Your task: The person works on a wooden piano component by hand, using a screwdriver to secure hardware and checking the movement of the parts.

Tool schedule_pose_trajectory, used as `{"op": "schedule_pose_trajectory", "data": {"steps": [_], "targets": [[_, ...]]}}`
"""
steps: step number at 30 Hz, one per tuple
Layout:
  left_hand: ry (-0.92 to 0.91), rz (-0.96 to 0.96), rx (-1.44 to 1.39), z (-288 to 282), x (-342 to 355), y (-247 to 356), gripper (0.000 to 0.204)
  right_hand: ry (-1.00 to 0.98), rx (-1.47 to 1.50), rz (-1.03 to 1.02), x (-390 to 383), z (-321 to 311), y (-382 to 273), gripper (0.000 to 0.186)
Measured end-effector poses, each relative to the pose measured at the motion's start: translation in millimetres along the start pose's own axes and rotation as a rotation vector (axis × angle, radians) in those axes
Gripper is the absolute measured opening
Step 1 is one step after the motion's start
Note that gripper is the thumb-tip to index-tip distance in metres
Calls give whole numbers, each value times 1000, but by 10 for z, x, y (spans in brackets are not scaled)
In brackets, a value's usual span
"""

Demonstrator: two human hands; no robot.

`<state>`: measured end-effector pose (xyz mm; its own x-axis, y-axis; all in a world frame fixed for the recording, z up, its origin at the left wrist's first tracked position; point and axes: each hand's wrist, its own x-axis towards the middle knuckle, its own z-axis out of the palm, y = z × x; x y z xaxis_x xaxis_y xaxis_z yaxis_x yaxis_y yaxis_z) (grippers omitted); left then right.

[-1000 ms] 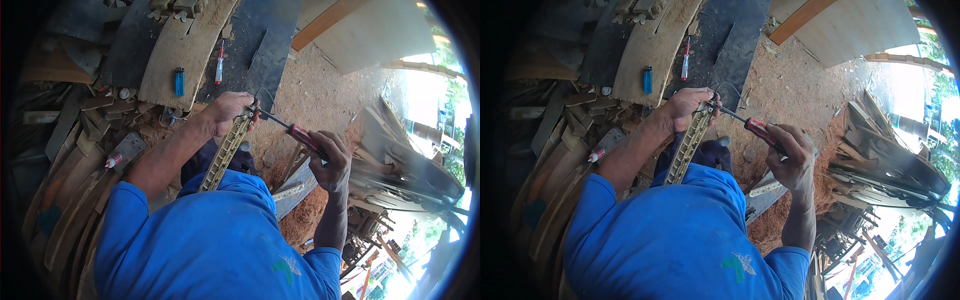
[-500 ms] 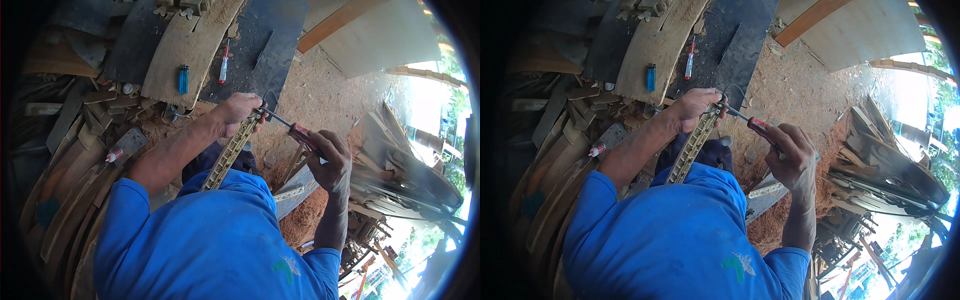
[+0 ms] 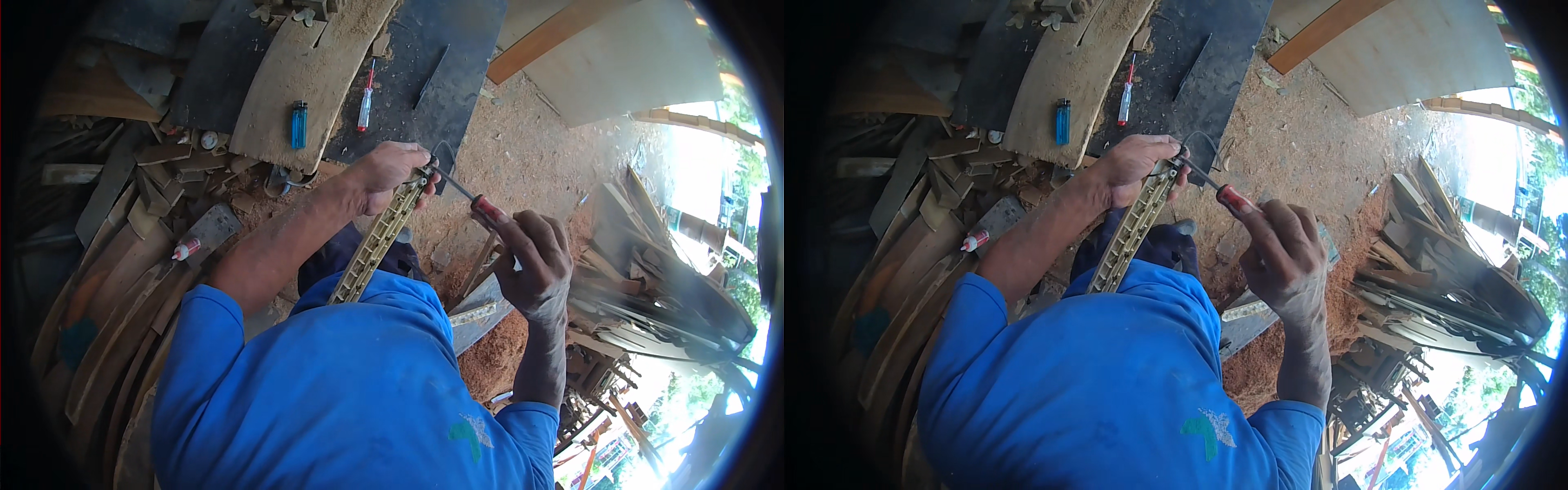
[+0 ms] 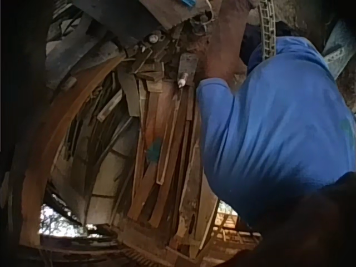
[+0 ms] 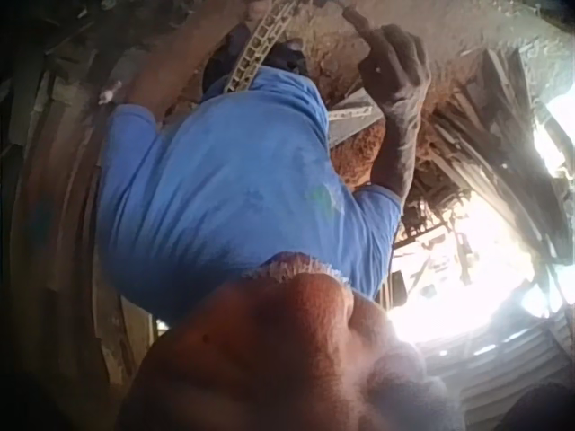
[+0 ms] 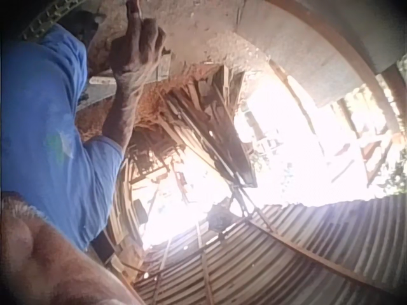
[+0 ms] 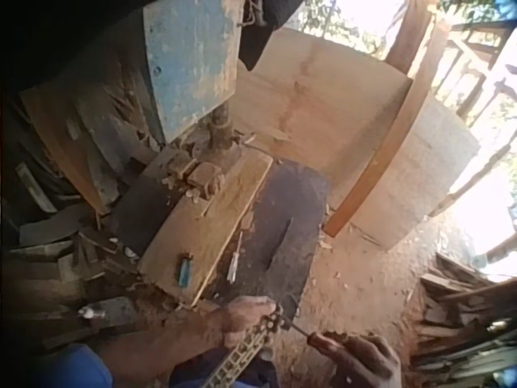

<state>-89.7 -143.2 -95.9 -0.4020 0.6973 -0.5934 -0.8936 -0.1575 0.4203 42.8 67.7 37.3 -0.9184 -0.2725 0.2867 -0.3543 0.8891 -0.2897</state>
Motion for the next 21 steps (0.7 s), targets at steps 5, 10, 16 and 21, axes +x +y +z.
{"op": "schedule_pose_trajectory", "data": {"steps": [5,10,16,21], "targets": [[-4,-1,11,4,-16,6,17,36,78,67,-88,0,62,51],[-27,3,28,-25,38,-21,18,42,95,73,-103,16,51,51],[-30,17,47,3,31,3,18,45,114,81,-88,55,64,53],[-17,16,30,-22,38,-19,17,45,116,77,-117,32,57,51]]}}
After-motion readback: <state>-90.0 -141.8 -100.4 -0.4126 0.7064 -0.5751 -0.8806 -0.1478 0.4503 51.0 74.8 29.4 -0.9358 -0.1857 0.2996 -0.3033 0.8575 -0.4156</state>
